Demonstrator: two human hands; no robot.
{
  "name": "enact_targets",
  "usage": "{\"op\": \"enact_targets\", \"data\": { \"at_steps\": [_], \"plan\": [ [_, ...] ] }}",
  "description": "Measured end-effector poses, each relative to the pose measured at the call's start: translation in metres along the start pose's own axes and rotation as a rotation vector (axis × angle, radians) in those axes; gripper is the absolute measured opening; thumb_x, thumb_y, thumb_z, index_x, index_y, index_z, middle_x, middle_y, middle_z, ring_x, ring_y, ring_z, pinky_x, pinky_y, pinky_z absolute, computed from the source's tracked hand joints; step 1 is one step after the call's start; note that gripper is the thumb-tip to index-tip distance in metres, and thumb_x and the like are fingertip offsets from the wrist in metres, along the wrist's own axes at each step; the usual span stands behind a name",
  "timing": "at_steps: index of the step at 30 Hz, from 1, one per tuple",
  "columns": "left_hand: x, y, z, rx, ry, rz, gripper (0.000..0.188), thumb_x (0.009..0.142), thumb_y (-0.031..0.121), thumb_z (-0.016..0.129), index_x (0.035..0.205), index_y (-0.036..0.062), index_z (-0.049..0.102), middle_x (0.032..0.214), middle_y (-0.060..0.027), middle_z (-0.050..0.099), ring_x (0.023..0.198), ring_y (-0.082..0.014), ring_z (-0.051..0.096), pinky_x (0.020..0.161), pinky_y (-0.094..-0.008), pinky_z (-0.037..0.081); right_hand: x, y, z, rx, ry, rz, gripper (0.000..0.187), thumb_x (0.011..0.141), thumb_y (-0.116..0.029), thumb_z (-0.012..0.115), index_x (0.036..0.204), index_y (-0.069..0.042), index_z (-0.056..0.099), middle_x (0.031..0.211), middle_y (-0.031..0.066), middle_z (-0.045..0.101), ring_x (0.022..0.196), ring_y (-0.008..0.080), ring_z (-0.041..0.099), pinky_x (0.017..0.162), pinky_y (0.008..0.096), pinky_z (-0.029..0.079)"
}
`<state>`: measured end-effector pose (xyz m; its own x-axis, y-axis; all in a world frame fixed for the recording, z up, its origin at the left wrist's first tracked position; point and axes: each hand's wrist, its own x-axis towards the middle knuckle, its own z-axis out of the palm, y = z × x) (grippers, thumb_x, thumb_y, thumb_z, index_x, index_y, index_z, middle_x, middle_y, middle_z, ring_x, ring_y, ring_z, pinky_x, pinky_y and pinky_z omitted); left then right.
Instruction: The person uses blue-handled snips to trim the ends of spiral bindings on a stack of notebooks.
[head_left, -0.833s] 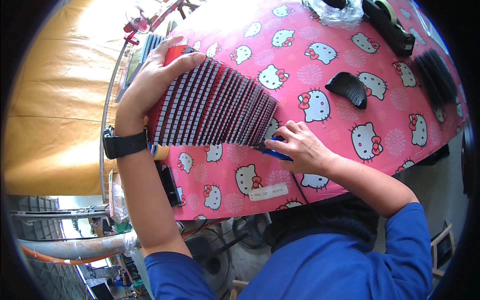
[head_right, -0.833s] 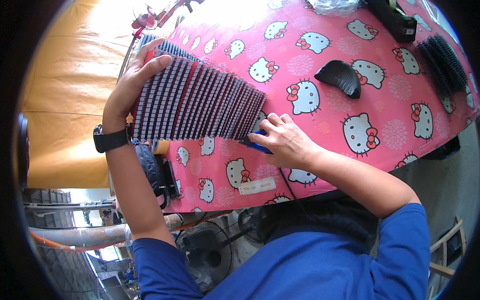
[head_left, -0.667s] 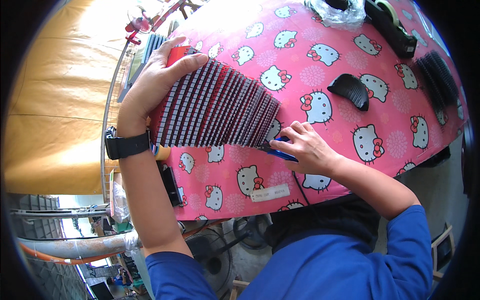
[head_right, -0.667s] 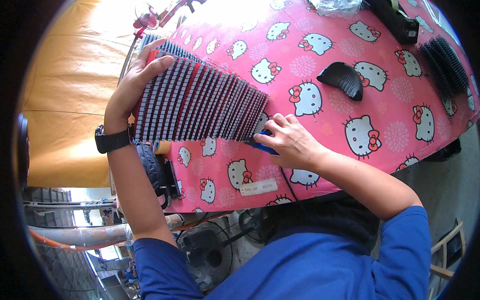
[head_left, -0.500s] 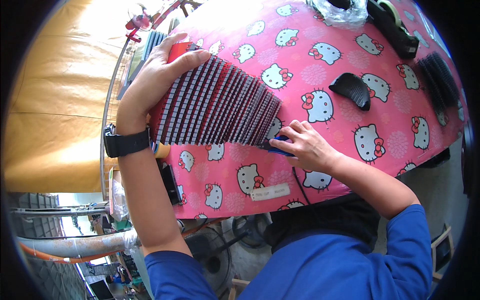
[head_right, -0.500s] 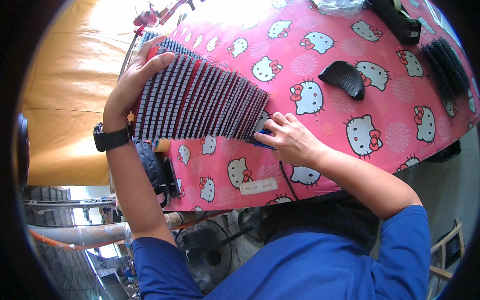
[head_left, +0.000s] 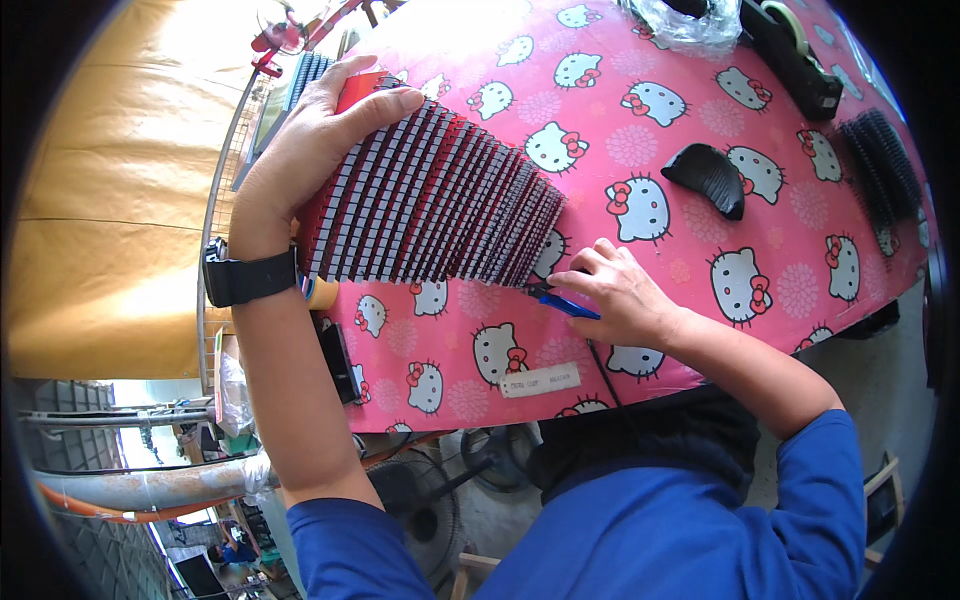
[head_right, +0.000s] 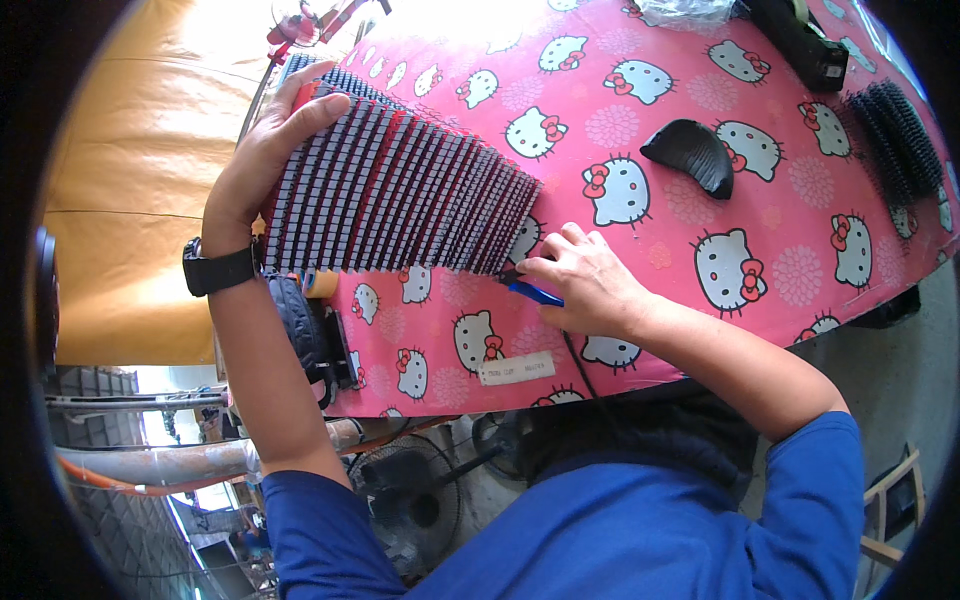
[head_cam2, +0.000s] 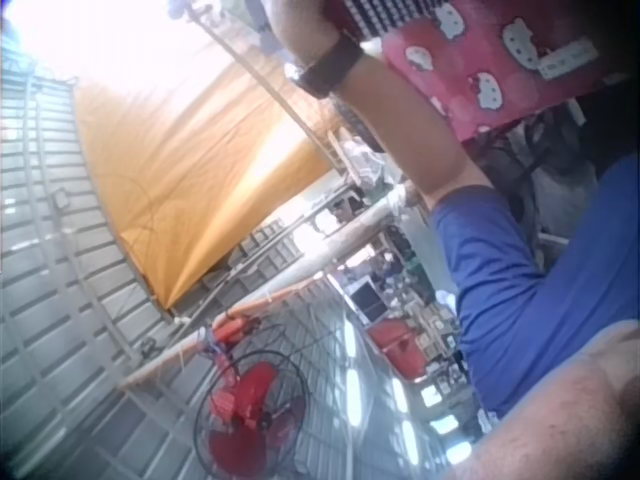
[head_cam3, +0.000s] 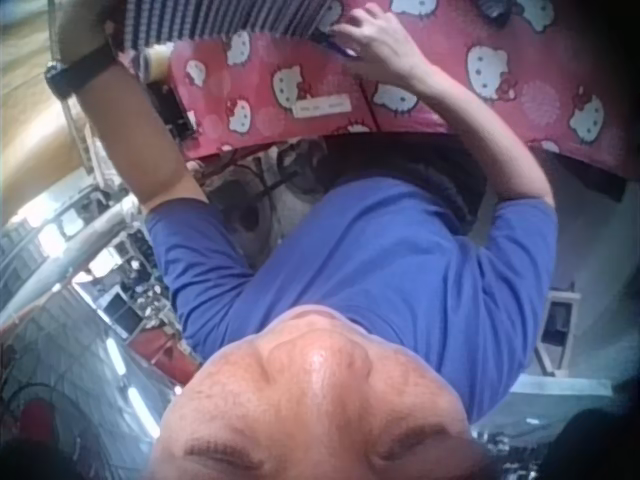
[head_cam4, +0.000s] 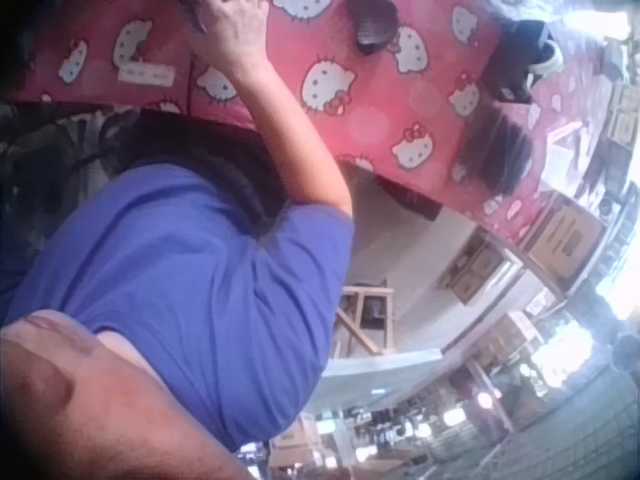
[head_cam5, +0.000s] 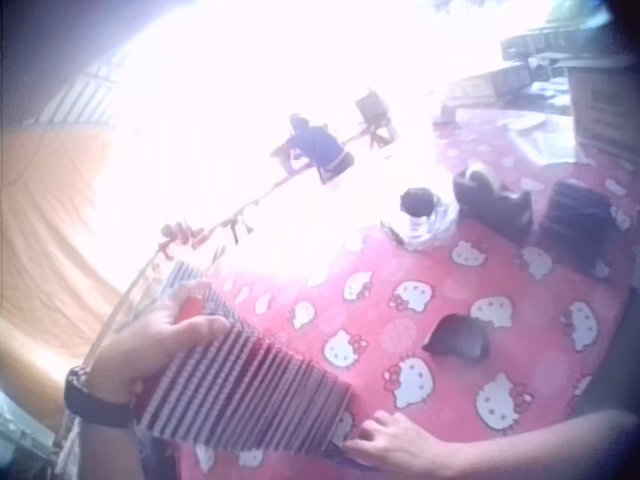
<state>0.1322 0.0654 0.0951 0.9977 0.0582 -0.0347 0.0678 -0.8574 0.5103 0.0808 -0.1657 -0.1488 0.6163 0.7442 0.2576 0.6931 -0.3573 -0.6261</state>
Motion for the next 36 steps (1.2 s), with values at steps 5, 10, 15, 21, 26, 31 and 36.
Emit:
{"op": "enact_targets", "data": {
  "at_steps": [5,10,15,21,26,31,36],
  "plan": [
    [0.001,0.004,0.0,0.047,0.01,0.045,0.098,0.065,0.063,0.069,0.136,0.0,0.043,0.124,-0.023,0.053,0.112,-0.0275,0.055,0.095,-0.0337,0.043,0.001,0.007,0.009,-0.036,0.123,-0.11,0.051,0.064,-0.021,0.074,0.114,-0.013,0.062,0.103,0.0081,0.054,0.1,0.0269,0.049,0.086,0.0408,0.043],
    [-0.001,0.007,-0.001,0.103,0.03,0.063,0.098,0.065,0.063,0.069,0.136,0.0004,0.043,0.124,-0.0228,0.052,0.113,-0.0272,0.055,0.095,-0.0337,0.042,0.004,0.006,0.01,-0.028,0.1,-0.137,0.047,0.064,-0.022,0.073,0.11,-0.014,0.063,0.102,0.0086,0.053,0.101,0.0267,0.049,0.082,0.0407,0.042],
    [-0.003,0.009,0.001,0.055,0.008,0.024,0.099,0.065,0.065,0.069,0.136,0.0001,0.043,0.124,-0.0229,0.052,0.113,-0.0268,0.055,0.095,-0.0334,0.042,0.005,0.002,0.008,-0.061,0.099,-0.129,0.048,0.063,-0.021,0.073,0.11,-0.013,0.064,0.102,0.0087,0.053,0.102,0.0271,0.049,0.082,0.0409,0.042],
    [-0.004,0.014,0.003,0.006,-0.026,0.011,0.1,0.065,0.065,0.069,0.136,0.0001,0.042,0.125,-0.0227,0.052,0.113,-0.0265,0.054,0.095,-0.0329,0.042,0.03,0.023,0.001,0.372,-0.197,0.109,0.034,0.073,-0.025,0.068,0.101,-0.006,0.066,0.087,0.01,0.061,0.081,0.0233,0.059,0.069,0.0394,0.051],
    [0.003,0.0,-0.004,0.099,0.042,0.08,0.1,0.065,0.066,0.068,0.135,0.0001,0.043,0.126,-0.0227,0.051,0.114,-0.0266,0.054,0.095,-0.033,0.042,0.033,0.0,-0.013,0.495,-0.406,0.377,0.046,0.08,-0.036,0.059,0.107,0.001,0.062,0.087,0.0182,0.066,0.082,0.0304,0.065,0.081,0.04,0.052],
    [0.001,0.009,0.001,0.11,0.034,0.084,0.096,0.067,0.063,0.068,0.135,0.0002,0.044,0.123,-0.0191,0.054,0.11,-0.0237,0.056,0.094,-0.031,0.043,-0.019,0.003,-0.033,0.143,-0.233,0.285,0.051,0.078,-0.032,0.064,0.121,-0.005,0.056,0.104,0.0173,0.058,0.104,0.0324,0.052,0.093,0.0416,0.042],
    [-0.005,0.005,0.0,0.014,0.014,0.041,0.096,0.066,0.061,0.07,0.136,0.0001,0.043,0.124,-0.0177,0.054,0.111,-0.022,0.056,0.094,-0.0298,0.043,-0.049,0.016,-0.075,0.677,-0.465,0.558,0.046,0.084,-0.034,0.062,0.118,-0.002,0.06,0.092,0.0163,0.066,0.086,0.0278,0.064,0.08,0.0354,0.048]
  ]
}}
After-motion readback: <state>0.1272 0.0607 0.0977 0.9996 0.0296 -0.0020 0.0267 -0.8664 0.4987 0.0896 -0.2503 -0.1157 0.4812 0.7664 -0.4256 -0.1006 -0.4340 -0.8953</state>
